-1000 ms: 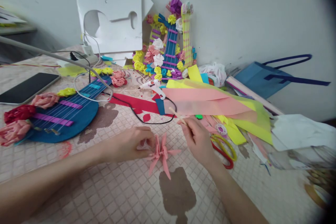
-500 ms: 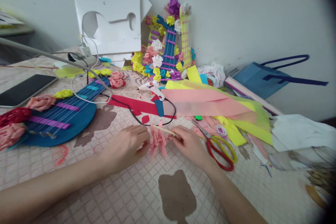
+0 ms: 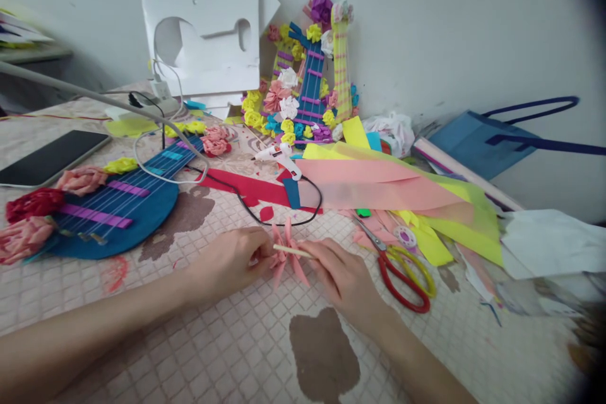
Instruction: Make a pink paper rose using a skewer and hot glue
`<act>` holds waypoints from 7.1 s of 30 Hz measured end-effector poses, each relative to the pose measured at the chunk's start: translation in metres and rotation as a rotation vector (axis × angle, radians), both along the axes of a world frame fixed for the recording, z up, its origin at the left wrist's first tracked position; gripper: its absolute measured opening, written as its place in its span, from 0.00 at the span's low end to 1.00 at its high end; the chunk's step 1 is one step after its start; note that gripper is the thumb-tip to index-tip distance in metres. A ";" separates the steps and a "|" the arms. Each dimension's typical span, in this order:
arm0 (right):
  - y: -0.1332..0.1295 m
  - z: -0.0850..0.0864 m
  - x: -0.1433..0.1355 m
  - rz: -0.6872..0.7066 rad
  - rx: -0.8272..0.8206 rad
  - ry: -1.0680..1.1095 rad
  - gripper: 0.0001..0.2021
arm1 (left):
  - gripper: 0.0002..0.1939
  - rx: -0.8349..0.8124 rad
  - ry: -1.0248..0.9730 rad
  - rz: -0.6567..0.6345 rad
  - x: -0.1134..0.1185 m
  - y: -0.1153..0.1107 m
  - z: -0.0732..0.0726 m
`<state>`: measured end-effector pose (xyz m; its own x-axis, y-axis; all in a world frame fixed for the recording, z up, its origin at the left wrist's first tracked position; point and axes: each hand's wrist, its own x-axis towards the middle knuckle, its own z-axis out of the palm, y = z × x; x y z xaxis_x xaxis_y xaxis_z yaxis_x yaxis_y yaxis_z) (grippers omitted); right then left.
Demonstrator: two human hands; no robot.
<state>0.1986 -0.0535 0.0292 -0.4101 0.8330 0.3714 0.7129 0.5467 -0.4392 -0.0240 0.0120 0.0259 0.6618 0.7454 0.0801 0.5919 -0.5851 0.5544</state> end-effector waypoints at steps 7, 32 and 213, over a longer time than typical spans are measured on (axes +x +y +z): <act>-0.015 -0.002 -0.009 -0.008 0.033 -0.126 0.12 | 0.03 0.065 -0.123 -0.093 -0.005 0.001 0.004; -0.024 -0.014 -0.022 -0.062 0.006 -0.223 0.09 | 0.08 0.387 -0.021 -0.502 -0.008 -0.010 0.015; -0.019 -0.024 -0.027 -0.130 0.093 -0.326 0.07 | 0.05 0.309 -0.163 -0.188 -0.001 -0.002 -0.013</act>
